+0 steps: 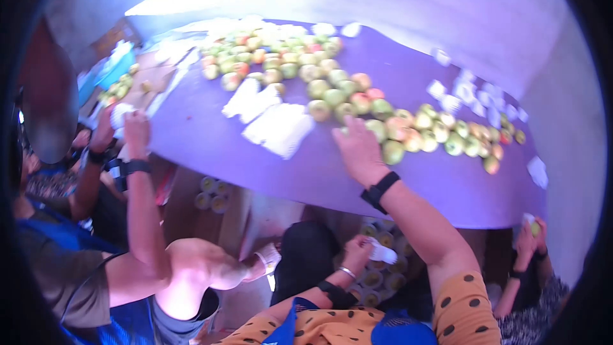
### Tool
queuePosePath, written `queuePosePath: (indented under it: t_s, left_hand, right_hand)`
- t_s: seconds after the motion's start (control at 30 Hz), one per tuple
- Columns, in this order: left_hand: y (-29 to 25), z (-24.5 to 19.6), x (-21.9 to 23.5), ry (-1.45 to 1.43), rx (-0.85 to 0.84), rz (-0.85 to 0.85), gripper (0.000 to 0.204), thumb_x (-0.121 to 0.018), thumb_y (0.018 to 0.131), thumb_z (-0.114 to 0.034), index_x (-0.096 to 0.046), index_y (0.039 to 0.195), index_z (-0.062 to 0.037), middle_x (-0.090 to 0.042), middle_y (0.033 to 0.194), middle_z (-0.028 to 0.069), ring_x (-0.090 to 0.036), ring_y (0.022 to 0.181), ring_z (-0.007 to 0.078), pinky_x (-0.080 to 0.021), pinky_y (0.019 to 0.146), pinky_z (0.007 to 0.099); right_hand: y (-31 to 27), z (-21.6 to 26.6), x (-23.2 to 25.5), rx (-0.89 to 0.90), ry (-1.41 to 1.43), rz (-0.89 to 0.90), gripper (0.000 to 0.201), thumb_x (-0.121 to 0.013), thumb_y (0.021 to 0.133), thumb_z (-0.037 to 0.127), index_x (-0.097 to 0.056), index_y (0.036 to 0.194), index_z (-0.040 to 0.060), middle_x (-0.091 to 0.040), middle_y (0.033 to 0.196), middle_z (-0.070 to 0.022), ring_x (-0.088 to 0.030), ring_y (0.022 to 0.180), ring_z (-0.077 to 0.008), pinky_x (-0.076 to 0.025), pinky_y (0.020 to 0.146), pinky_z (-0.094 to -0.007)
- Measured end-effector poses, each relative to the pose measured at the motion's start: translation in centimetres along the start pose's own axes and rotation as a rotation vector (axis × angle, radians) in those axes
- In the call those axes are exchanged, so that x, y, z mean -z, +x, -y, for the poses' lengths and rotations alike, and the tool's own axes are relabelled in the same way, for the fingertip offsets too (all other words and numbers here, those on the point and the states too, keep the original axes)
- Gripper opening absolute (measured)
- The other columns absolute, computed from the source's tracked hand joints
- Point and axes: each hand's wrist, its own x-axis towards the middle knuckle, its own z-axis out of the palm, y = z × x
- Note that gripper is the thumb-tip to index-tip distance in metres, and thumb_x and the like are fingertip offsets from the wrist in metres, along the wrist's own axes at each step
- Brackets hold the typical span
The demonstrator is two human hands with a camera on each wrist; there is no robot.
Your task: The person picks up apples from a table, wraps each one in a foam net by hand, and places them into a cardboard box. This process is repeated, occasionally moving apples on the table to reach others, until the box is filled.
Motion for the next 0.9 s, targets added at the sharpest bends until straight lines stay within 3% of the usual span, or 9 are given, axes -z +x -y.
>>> queuePosePath:
  t_s: [0.13, 0.17, 0.27, 0.4, 0.5, 0.57, 0.67, 0.73, 0.9]
  left_hand:
    - [0.4, 0.9, -0.3, -0.012, -0.028, -0.009, 0.021, -0.055, 0.071, -0.016, -0.058, 0.086, -0.0016, -0.06, 0.073, 0.0144, -0.06, 0.069, 0.0235, -0.045, 0.063, 0.0317]
    - [0.4, 1.0, -0.3, -0.029, -0.026, -0.003, 0.021, -0.055, 0.072, -0.016, -0.058, 0.086, -0.0019, -0.06, 0.073, 0.0149, -0.06, 0.069, 0.0242, -0.045, 0.063, 0.0319]
    - [0.1, 0.2, -0.3, -0.05, -0.024, 0.006, 0.02, -0.055, 0.071, -0.016, -0.057, 0.085, -0.0015, -0.06, 0.073, 0.0147, -0.059, 0.068, 0.024, -0.044, 0.062, 0.0318]
    - [-0.1, -0.8, 0.2, -0.071, 0.035, 0.032, 0.02, -0.055, 0.071, -0.016, -0.057, 0.085, -0.0011, -0.06, 0.074, 0.0141, -0.058, 0.068, 0.022, -0.044, 0.063, 0.0316]
    - [-0.2, -0.4, -0.1, -0.029, 0.037, 0.034, 0.02, -0.055, 0.071, -0.016, -0.057, 0.085, -0.0019, -0.06, 0.075, 0.0154, -0.059, 0.07, 0.025, -0.044, 0.063, 0.0326]
    - [0.2, 0.7, -0.5, 0.071, -0.021, -0.031, 0.017, -0.055, 0.07, -0.013, -0.059, 0.083, -0.0014, -0.06, 0.07, 0.011, -0.058, 0.063, 0.0173, -0.045, 0.059, 0.0303]
    - [0.3, 0.8, -0.7, 0.124, 0.068, -0.057, 0.019, -0.055, 0.068, -0.014, -0.059, 0.083, -0.0025, -0.06, 0.073, 0.0139, -0.059, 0.067, 0.0213, -0.045, 0.063, 0.0324]
    - [0.7, 1.2, -0.4, 0.139, 0.076, -0.109, 0.019, -0.056, 0.068, -0.014, -0.059, 0.083, -0.0033, -0.061, 0.074, 0.0144, -0.059, 0.069, 0.0225, -0.045, 0.064, 0.0328]
    - [0.5, 1.9, -0.6, 0.133, -0.043, -0.259, 0.009, -0.057, 0.064, -0.008, -0.055, 0.072, -0.0033, -0.058, 0.07, 0.014, -0.057, 0.065, 0.0255, -0.045, 0.062, 0.0357]
  right_hand:
    - [1.9, 0.6, -2.3, -0.087, -0.079, 0.199, 0.041, -0.049, 0.07, 0.004, -0.048, 0.11, 0.0109, -0.037, 0.12, -0.0219, -0.039, 0.107, -0.0409, -0.039, 0.082, -0.0465]
    - [1.7, 0.1, -3.7, -0.027, -0.188, 0.153, 0.032, -0.049, 0.072, 0.009, -0.051, 0.103, 0.0102, -0.045, 0.103, -0.017, -0.046, 0.089, -0.0326, -0.043, 0.07, -0.0411]
    - [2.6, 0.2, -3.5, -0.076, -0.144, 0.313, 0.026, -0.054, 0.067, 0.005, -0.052, 0.092, 0.0083, -0.045, 0.097, -0.0151, -0.047, 0.087, -0.0315, -0.045, 0.068, -0.0377]
    - [1.4, 1.0, -1.6, -0.058, -0.009, 0.271, 0.033, -0.059, 0.062, 0.003, -0.048, 0.093, 0.0088, -0.045, 0.094, -0.0147, -0.047, 0.085, -0.0326, -0.045, 0.07, -0.0404]
    - [-1.3, 2.0, 1.6, -0.007, 0.29, 0.264, 0.04, -0.059, 0.06, 0.003, -0.047, 0.098, 0.0072, -0.047, 0.095, -0.0157, -0.047, 0.089, -0.0338, -0.044, 0.076, -0.0383]
    - [-3.9, 2.2, 2.8, -0.037, 0.728, 0.167, 0.048, -0.058, 0.059, 0.003, -0.044, 0.105, 0.004, -0.048, 0.1, -0.0153, -0.048, 0.095, -0.032, -0.041, 0.082, -0.0348]
    - [-8.7, 2.3, 6.0, -0.245, 0.982, 0.274, 0.052, -0.057, 0.061, 0.005, -0.042, 0.111, 0.0025, -0.049, 0.105, -0.0144, -0.048, 0.1, -0.0284, -0.042, 0.083, -0.0341]
    - [-12.4, 1.6, 7.0, -0.718, 1.814, 0.326, 0.058, -0.059, 0.063, 0.008, -0.037, 0.117, 0.0055, -0.049, 0.104, -0.0116, -0.049, 0.099, -0.0277, -0.045, 0.079, -0.0363]
    - [-21.4, 1.0, 7.8, -0.869, 2.197, 0.01, 0.052, -0.06, 0.071, 0.014, -0.037, 0.117, 0.0052, -0.049, 0.108, -0.0131, -0.05, 0.099, -0.0276, -0.043, 0.082, -0.0381]
